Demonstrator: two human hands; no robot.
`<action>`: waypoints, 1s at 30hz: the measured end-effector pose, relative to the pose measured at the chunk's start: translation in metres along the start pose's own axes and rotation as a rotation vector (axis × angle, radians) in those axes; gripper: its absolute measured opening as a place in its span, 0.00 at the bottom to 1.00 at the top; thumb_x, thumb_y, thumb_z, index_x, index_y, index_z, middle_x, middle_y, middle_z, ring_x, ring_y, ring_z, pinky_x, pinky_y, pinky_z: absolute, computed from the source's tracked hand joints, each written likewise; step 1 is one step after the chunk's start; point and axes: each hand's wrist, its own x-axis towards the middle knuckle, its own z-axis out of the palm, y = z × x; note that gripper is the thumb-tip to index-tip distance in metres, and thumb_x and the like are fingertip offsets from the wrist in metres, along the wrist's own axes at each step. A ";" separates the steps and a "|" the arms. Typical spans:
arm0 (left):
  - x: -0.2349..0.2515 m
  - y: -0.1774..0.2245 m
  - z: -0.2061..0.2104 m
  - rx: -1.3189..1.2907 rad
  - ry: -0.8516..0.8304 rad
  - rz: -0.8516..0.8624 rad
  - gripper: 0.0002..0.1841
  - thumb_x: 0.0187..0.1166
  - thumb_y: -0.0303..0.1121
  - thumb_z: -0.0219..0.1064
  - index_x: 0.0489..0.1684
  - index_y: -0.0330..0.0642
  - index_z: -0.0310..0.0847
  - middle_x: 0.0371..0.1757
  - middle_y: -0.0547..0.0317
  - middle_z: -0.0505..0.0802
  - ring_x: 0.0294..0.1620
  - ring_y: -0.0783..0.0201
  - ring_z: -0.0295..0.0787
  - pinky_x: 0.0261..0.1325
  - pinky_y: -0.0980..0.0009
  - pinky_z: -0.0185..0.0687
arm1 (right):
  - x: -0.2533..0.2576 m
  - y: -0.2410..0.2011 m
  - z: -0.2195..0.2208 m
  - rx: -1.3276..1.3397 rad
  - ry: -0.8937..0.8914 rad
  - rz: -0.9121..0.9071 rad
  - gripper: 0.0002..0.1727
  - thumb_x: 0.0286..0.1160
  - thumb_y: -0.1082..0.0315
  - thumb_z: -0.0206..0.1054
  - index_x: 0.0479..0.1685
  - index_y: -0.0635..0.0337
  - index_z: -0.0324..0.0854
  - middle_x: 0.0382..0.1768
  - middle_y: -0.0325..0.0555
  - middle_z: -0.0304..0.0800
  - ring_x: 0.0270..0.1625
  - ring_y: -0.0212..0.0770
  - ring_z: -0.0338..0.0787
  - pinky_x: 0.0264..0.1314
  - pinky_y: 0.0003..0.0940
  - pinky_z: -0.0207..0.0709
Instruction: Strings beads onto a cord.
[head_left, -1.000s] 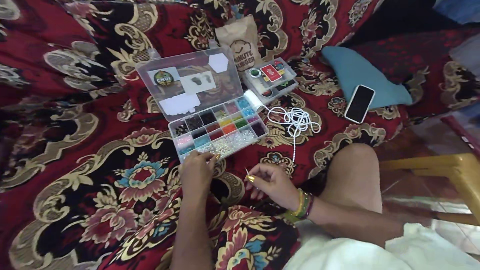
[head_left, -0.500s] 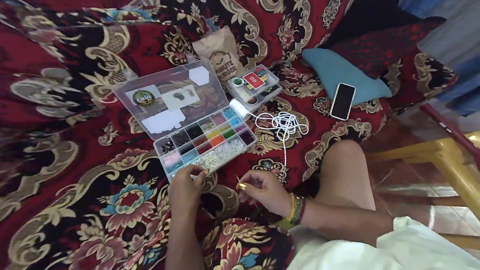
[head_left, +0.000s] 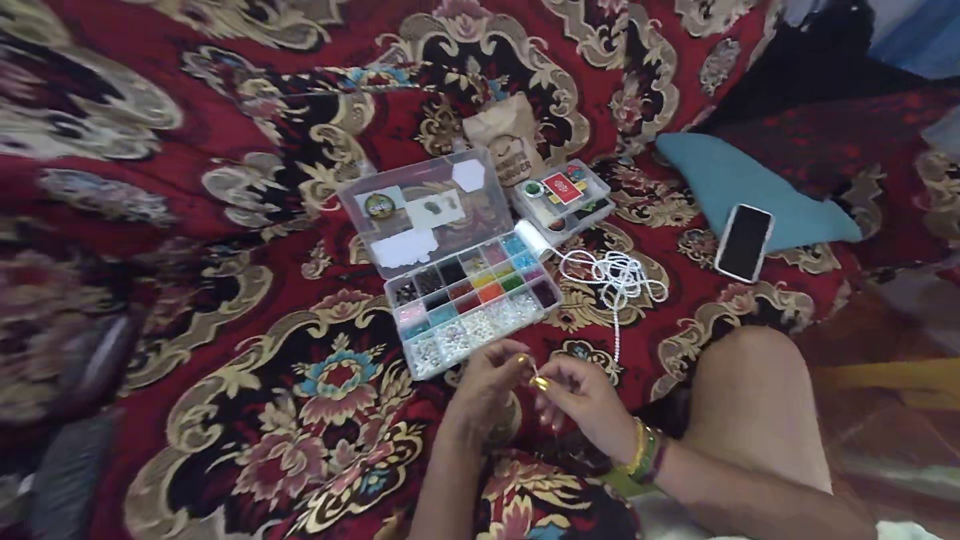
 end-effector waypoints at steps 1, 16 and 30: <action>-0.001 0.001 -0.001 -0.003 -0.026 -0.009 0.09 0.78 0.23 0.60 0.37 0.46 0.86 0.30 0.71 0.92 0.31 0.75 0.89 0.42 0.76 0.88 | -0.001 0.000 0.000 -0.020 -0.007 0.015 0.09 0.82 0.71 0.62 0.49 0.68 0.85 0.30 0.39 0.92 0.27 0.29 0.91 0.32 0.26 0.88; 0.003 -0.006 -0.011 -0.089 -0.219 0.019 0.11 0.71 0.22 0.66 0.30 0.54 0.87 0.31 0.73 0.94 0.31 0.77 0.90 0.41 0.76 0.87 | -0.005 0.003 0.003 0.037 0.039 -0.092 0.05 0.74 0.71 0.65 0.37 0.60 0.86 0.21 0.30 0.87 0.19 0.23 0.83 0.23 0.19 0.81; 0.006 -0.009 -0.016 -0.113 -0.278 0.013 0.07 0.69 0.26 0.72 0.28 0.55 0.88 0.34 0.70 0.95 0.32 0.75 0.91 0.39 0.77 0.88 | -0.001 0.003 0.001 0.011 0.026 -0.039 0.03 0.70 0.69 0.68 0.33 0.57 0.85 0.20 0.29 0.85 0.18 0.23 0.83 0.22 0.20 0.80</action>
